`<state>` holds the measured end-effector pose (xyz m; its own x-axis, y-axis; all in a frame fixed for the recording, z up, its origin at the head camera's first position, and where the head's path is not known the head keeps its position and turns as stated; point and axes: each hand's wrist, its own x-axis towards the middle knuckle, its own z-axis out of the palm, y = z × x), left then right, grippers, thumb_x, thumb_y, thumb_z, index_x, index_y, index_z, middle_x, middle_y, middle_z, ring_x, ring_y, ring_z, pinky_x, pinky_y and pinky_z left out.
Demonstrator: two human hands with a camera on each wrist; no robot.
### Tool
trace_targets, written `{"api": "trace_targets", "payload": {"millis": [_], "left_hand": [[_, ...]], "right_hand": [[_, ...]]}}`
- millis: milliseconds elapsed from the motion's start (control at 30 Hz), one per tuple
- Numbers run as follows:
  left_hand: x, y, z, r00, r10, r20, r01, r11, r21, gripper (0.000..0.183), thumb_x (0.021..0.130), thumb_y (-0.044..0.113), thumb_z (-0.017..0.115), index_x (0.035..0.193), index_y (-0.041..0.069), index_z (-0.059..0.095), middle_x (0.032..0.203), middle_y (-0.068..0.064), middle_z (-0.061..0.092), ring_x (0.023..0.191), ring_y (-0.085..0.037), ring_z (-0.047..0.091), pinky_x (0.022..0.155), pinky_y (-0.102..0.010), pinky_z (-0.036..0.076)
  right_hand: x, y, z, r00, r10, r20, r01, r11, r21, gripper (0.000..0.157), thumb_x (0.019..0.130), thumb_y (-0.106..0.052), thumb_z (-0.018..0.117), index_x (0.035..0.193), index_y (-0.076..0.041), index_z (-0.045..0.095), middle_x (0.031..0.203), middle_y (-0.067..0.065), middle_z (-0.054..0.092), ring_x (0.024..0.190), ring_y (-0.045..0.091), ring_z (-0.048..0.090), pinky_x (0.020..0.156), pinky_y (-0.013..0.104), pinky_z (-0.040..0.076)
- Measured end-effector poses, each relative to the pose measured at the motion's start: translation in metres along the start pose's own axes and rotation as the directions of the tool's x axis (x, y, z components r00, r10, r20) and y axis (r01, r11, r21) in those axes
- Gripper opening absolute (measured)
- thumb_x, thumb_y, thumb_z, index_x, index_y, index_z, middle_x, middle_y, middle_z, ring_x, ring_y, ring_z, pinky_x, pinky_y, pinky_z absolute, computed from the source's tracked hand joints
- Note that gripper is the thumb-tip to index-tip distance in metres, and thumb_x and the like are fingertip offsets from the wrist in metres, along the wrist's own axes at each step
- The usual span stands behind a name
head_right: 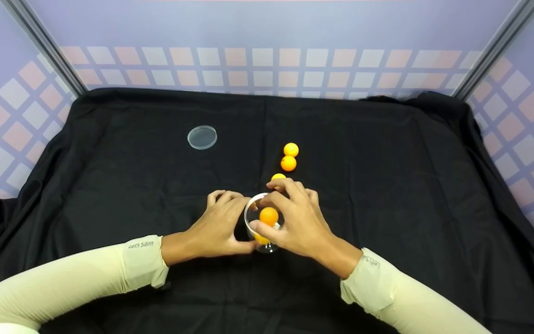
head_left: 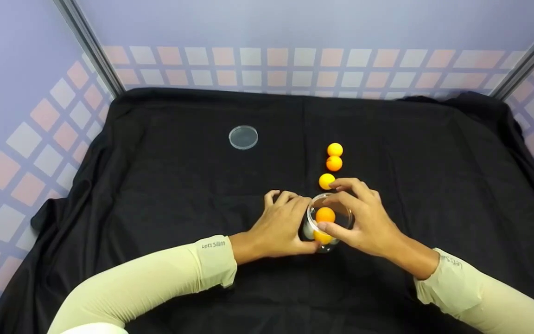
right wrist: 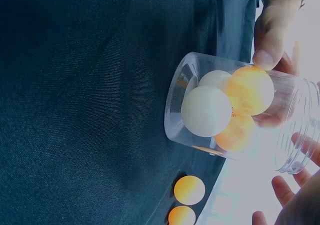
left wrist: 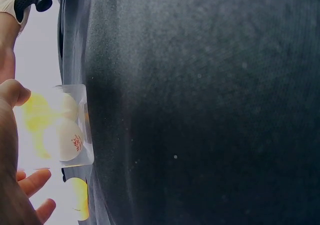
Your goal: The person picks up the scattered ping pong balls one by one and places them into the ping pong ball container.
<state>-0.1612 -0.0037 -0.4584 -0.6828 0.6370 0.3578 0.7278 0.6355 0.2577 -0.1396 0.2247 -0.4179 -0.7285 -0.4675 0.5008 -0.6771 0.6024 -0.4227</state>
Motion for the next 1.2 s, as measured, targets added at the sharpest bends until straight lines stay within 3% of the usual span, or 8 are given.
{"api": "trace_targets", "payload": {"millis": [533, 800, 1067, 1200], "left_hand": [[0.000, -0.001, 0.001, 1.000, -0.004, 0.006, 0.004, 1.000, -0.007, 0.077, 0.074, 0.067, 0.073, 0.130, 0.017, 0.056, 0.121, 0.004, 0.066, 0.116, -0.018, 0.053, 0.103, -0.059, 0.031], [-0.001, 0.000, 0.001, 1.000, -0.006, -0.018, 0.006, 1.000, -0.002, 0.077, 0.072, 0.066, 0.074, 0.128, 0.016, 0.057, 0.119, 0.005, 0.066, 0.116, -0.018, 0.054, 0.103, -0.058, 0.032], [-0.001, -0.001, 0.000, 1.000, -0.008, -0.006, 0.008, 1.000, -0.008, 0.077, 0.072, 0.066, 0.074, 0.128, 0.017, 0.056, 0.119, 0.005, 0.066, 0.116, -0.018, 0.054, 0.103, -0.058, 0.031], [-0.001, 0.000, 0.000, 1.000, -0.005, -0.005, 0.004, 1.000, -0.003, 0.077, 0.072, 0.066, 0.074, 0.128, 0.017, 0.056, 0.119, 0.004, 0.066, 0.116, -0.019, 0.054, 0.103, -0.057, 0.031]], "right_hand": [[0.001, 0.000, 0.000, 1.000, 0.014, 0.009, -0.014, 1.000, 0.008, 0.039, 0.083, -0.040, 0.080, 0.116, -0.019, 0.073, 0.135, 0.005, 0.054, 0.126, 0.021, 0.050, 0.093, 0.051, 0.032], [0.006, 0.002, -0.003, 0.999, 0.031, -0.035, -0.030, 0.999, 0.017, 0.035, 0.083, -0.038, 0.081, 0.111, -0.018, 0.074, 0.133, 0.008, 0.057, 0.122, 0.026, 0.055, 0.094, 0.052, 0.037], [0.014, 0.010, -0.005, 0.996, 0.045, -0.081, -0.042, 0.998, 0.041, 0.031, 0.085, -0.031, 0.079, 0.110, -0.012, 0.074, 0.132, 0.011, 0.059, 0.118, 0.028, 0.060, 0.094, 0.041, 0.049], [0.021, 0.014, -0.007, 0.993, 0.062, -0.102, -0.056, 0.997, 0.053, 0.031, 0.086, -0.029, 0.078, 0.111, -0.011, 0.073, 0.133, 0.010, 0.059, 0.121, 0.027, 0.059, 0.097, 0.043, 0.047]]}}
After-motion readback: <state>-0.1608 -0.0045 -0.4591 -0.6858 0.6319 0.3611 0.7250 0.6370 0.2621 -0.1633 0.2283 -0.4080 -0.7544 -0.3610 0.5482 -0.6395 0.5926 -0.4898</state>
